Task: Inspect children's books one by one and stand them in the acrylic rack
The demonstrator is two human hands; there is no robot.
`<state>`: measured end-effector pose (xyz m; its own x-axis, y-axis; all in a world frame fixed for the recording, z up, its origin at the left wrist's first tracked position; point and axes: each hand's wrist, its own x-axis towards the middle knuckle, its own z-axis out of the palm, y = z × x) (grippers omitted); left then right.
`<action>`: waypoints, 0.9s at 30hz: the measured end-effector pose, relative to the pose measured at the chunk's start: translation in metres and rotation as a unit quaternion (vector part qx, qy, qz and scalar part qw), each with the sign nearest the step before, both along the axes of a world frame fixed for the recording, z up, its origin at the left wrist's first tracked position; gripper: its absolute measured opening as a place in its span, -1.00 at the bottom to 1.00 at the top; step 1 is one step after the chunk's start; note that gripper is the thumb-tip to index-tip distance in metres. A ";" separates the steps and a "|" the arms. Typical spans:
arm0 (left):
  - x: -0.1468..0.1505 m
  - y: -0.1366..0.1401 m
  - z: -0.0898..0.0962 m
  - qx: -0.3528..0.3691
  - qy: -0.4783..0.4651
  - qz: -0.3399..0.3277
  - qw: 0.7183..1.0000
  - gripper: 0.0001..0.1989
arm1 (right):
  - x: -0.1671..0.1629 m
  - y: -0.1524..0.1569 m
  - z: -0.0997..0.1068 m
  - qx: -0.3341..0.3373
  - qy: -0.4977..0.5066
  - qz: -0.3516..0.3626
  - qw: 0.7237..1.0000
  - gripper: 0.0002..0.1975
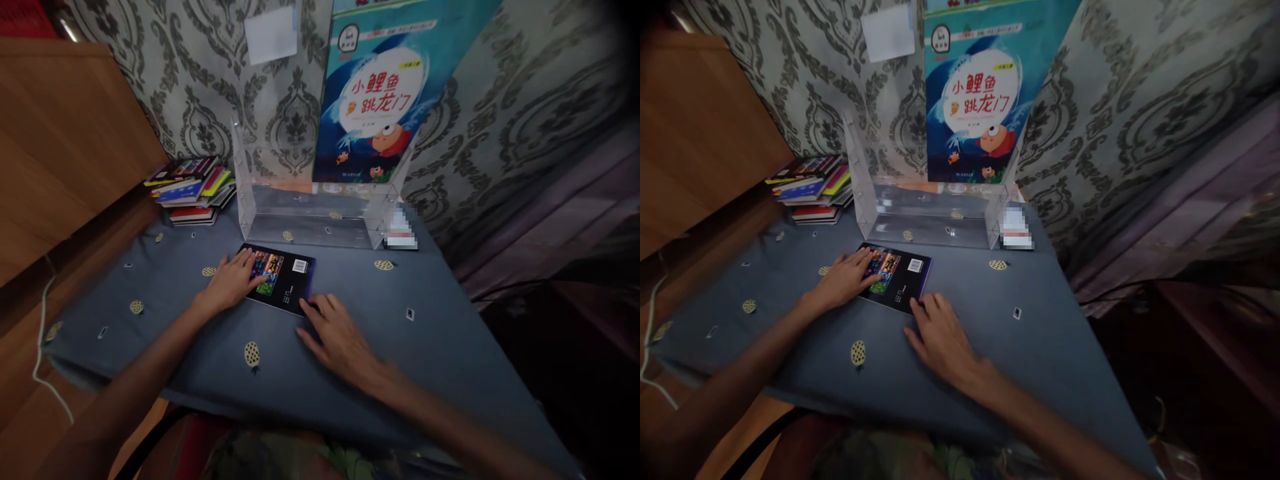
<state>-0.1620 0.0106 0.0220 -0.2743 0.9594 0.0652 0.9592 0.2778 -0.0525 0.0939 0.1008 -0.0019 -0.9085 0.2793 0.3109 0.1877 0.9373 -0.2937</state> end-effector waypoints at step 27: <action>0.015 0.014 0.002 0.063 0.053 0.040 0.996 -0.49 | -0.018 0.029 0.007 -0.070 0.022 0.052 0.996 -0.62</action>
